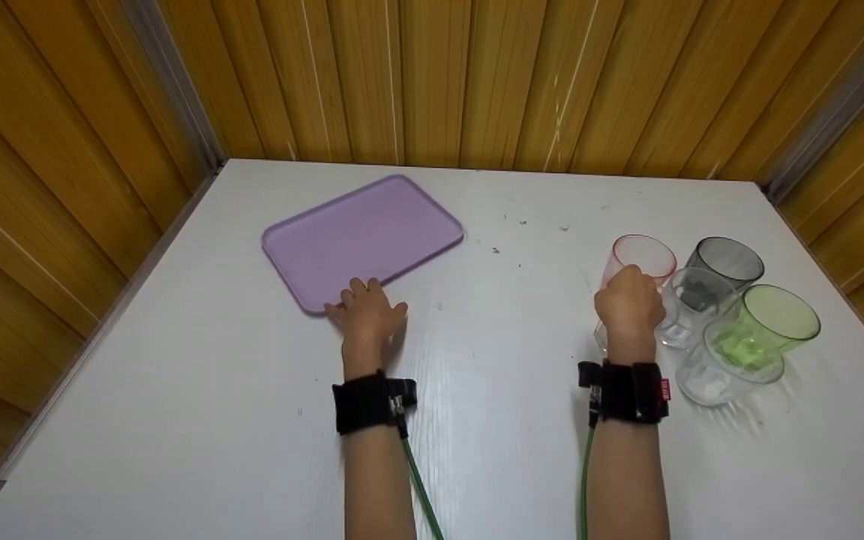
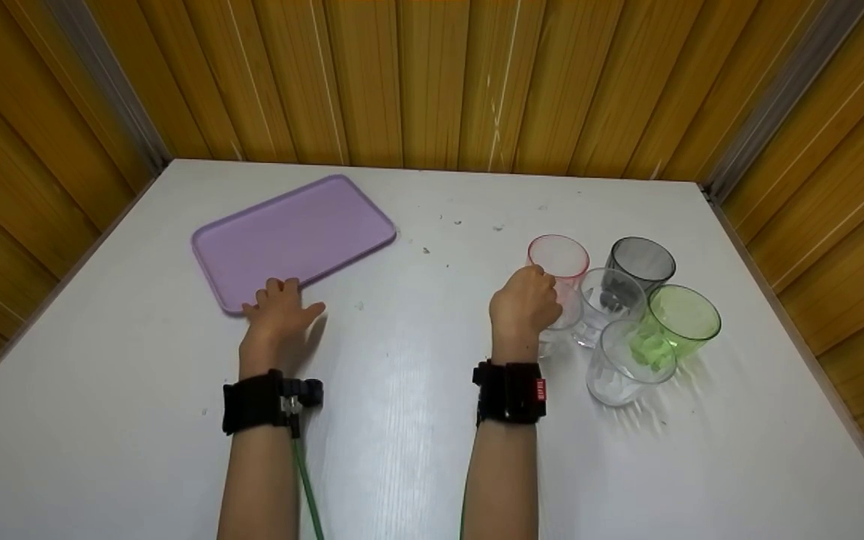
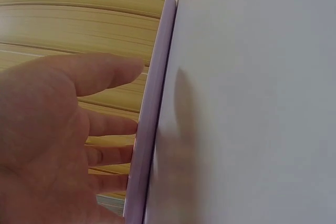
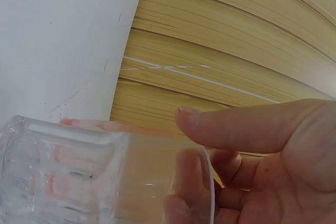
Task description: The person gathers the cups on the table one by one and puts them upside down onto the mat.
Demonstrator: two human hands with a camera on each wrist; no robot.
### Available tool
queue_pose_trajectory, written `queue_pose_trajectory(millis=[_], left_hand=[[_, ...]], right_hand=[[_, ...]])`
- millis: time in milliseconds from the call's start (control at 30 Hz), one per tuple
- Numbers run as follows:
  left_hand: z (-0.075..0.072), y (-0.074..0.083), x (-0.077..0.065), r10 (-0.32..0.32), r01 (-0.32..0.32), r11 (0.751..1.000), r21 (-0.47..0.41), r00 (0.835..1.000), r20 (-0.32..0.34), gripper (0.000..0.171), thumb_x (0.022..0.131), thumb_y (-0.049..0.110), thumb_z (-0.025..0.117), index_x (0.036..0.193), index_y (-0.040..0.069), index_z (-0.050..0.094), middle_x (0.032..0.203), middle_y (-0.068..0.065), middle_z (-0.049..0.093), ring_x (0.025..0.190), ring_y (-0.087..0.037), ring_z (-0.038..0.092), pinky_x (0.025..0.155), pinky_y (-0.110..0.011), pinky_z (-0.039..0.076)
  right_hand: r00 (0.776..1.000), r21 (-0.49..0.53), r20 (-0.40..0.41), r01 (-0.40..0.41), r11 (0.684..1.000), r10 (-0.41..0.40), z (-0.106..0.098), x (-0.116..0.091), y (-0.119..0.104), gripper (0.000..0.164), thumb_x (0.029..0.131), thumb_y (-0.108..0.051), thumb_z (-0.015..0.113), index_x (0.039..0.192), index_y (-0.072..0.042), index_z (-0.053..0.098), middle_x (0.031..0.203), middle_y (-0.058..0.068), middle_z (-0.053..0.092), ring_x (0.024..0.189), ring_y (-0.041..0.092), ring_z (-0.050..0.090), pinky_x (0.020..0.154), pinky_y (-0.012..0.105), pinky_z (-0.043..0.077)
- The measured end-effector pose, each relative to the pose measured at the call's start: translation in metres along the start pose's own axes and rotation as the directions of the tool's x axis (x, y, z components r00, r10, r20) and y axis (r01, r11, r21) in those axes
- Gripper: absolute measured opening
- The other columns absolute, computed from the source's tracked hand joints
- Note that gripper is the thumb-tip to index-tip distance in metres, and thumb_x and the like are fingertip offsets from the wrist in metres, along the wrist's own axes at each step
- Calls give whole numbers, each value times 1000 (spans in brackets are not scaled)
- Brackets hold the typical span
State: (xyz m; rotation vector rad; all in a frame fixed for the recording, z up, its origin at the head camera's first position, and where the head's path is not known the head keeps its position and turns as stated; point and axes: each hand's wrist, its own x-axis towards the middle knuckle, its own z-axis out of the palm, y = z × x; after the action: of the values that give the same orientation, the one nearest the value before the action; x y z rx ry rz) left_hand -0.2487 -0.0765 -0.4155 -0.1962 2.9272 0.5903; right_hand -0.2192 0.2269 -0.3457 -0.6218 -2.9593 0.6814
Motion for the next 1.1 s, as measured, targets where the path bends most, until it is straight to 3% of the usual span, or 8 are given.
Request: queue_pose_trajectory(millis=[533,633,867,1100], left_hand=[[-3,-2,-2,-5,5,1000,-4,1000,7,71,88,44,49,142,5,26,144,-26,19,130,-43,20,100,-69,6],[-2,-2,-3,-5,5,1000,-14,1000,-4,70,87,44,50,140,5,27,143,-26,21,130,-43,21,100,-70,6],[-1,-4,-4,-9,8,1000,-28,1000,-19,67,87,42,52,137,5,30,139,-26,24,130,-42,21,99,-71,4],[-2,-4,-4,-11,11,1000,-17,1000,-16,66,86,44,52,135,4,32,138,-26,26,129,-42,22,98,-72,4]], right_hand=[[998,21,33,-46,999,46,-2,-1,-1,43,81,-7,38,117,16,37,109,37,51,100,51,52,77,58,44],[999,11,29,-34,999,34,-2,0,0,40,81,-7,38,114,15,41,108,37,52,100,51,52,76,58,44],[1000,-10,11,23,1000,-23,-1,-1,2,20,79,-6,42,84,4,58,98,30,60,94,46,56,68,56,46],[1000,1,20,18,1000,-18,-1,-1,2,23,79,-7,44,93,8,54,100,32,58,94,47,56,69,56,46]])
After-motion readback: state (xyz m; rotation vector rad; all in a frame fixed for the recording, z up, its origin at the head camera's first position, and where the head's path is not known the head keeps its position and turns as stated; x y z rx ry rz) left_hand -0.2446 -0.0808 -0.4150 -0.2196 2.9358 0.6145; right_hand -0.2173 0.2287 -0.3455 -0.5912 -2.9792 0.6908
